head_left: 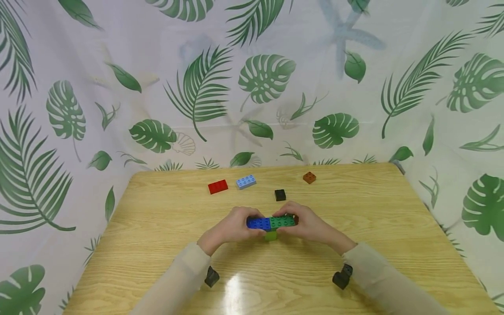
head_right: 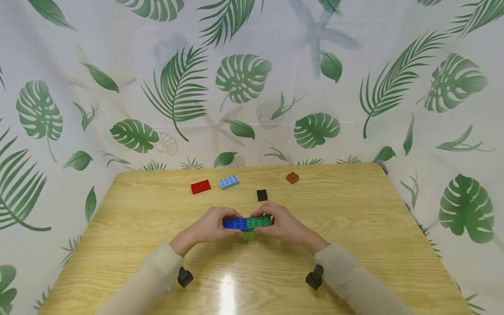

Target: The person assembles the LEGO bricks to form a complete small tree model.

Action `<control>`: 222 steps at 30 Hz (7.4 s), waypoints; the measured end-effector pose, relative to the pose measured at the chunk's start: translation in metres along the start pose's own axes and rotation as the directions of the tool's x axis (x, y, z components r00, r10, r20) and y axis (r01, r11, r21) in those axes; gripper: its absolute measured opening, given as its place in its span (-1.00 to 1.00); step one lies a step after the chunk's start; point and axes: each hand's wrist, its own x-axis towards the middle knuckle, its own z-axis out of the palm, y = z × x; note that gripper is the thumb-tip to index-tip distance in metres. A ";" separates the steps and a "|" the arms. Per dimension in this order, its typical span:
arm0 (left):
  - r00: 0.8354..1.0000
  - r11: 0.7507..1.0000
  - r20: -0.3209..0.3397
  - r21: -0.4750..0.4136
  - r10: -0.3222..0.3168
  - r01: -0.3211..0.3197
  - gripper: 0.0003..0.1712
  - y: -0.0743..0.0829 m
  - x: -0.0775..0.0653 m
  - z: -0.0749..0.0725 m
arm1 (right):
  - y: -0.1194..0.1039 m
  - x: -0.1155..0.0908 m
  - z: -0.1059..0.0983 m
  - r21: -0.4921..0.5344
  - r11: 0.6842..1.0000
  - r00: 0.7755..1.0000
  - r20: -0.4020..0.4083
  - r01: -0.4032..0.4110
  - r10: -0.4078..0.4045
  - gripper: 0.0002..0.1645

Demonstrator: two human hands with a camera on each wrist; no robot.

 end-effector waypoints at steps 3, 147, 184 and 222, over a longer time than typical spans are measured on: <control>1.000 1.000 0.001 -0.003 -0.003 0.003 -0.57 0.000 0.000 0.000 | 0.000 0.000 0.000 0.003 1.000 1.000 0.004 -0.001 0.001 -0.59; 0.944 0.999 -0.330 0.047 0.005 0.011 -0.53 -0.038 -0.006 -0.051 | -0.001 -0.002 0.001 -0.056 0.997 0.998 0.019 -0.057 0.058 -0.54; 0.973 0.981 -0.129 0.070 0.189 -0.181 -0.55 0.009 -0.012 -0.017 | 0.000 -0.002 0.001 -0.063 0.997 0.999 0.006 -0.044 0.044 -0.49; 0.973 0.959 -0.084 0.208 0.215 -0.194 -0.61 0.020 -0.013 -0.008 | -0.004 0.001 0.002 -0.062 0.998 1.000 0.012 -0.021 0.022 -0.43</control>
